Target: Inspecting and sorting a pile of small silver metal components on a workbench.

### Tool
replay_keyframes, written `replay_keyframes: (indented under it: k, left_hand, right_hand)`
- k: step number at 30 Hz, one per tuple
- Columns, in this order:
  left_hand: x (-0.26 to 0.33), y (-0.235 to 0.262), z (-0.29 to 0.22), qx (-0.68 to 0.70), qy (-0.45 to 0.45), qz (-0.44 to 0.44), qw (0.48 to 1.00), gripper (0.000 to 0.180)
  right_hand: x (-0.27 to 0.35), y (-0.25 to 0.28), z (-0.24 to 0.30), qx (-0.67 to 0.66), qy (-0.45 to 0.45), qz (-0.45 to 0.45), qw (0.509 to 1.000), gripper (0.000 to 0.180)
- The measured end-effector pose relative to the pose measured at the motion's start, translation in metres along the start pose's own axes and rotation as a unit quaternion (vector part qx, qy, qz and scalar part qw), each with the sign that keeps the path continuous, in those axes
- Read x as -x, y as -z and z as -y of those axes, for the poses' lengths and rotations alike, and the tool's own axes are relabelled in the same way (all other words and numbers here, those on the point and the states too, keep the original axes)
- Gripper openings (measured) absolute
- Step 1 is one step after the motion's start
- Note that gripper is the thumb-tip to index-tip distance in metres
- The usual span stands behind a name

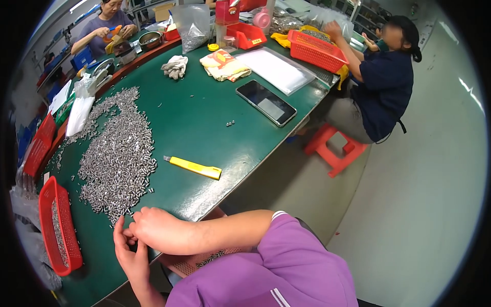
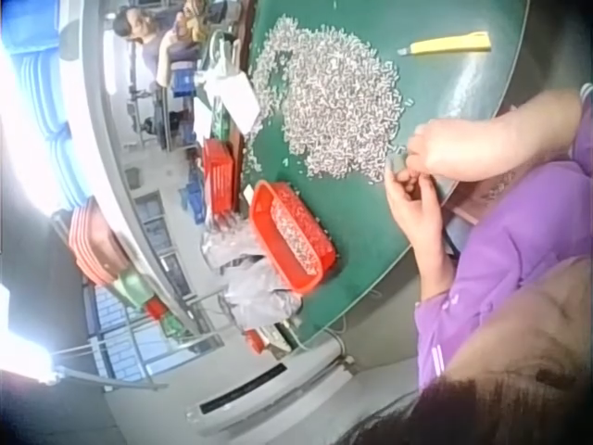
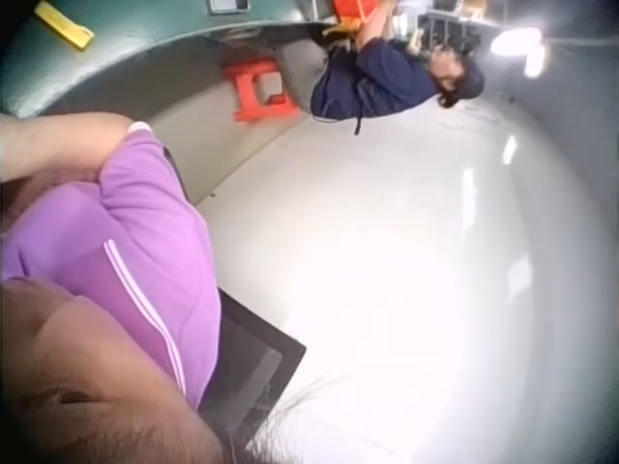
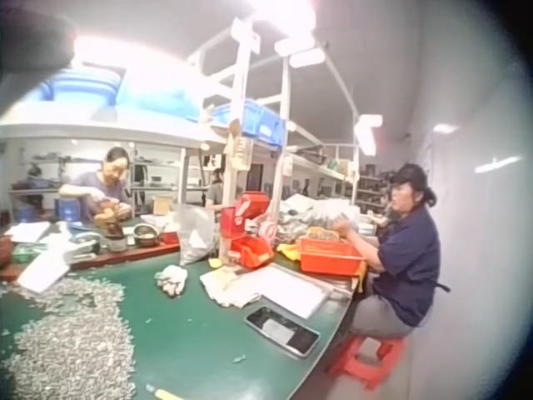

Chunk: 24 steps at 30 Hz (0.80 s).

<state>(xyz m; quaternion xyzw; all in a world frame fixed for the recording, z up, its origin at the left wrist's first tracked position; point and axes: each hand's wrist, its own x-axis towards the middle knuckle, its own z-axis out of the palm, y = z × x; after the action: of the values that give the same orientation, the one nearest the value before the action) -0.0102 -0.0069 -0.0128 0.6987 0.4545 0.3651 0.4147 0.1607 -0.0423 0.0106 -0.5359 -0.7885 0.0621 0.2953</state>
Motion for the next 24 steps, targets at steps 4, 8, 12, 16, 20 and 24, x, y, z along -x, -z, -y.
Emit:
replay_keyframes:
  k: [4, 8, 12, 16, 20, 24]
  left_hand:
    - [-0.002, -0.001, -0.002, -0.021, -0.029, -0.011, 0.999, 0.071]
    - [-0.002, 0.000, 0.001, -0.018, -0.033, -0.008, 0.999, 0.073]
    - [-0.002, 0.001, 0.001, -0.018, -0.029, -0.006, 0.999, 0.071]
    - [-0.002, -0.001, 0.002, 0.000, -0.030, -0.006, 1.000, 0.068]
    - [-0.001, -0.001, 0.001, -0.025, -0.032, -0.004, 0.999, 0.065]
    - [0.000, 0.001, -0.001, -0.030, -0.052, -0.004, 0.998, 0.064]
  right_hand:
    - [-0.003, 0.006, -0.003, -0.023, 0.010, 0.051, 0.998, 0.026]
    - [-0.006, 0.004, -0.005, -0.034, 0.017, 0.048, 0.998, 0.029]
    - [-0.005, 0.002, -0.001, -0.016, 0.020, 0.048, 0.999, 0.031]
    - [-0.003, 0.003, 0.004, 0.002, 0.001, 0.043, 0.999, 0.030]
    - [0.001, 0.003, 0.004, -0.007, 0.002, 0.017, 1.000, 0.028]
    - [0.004, 0.002, 0.002, -0.005, 0.008, -0.003, 1.000, 0.019]
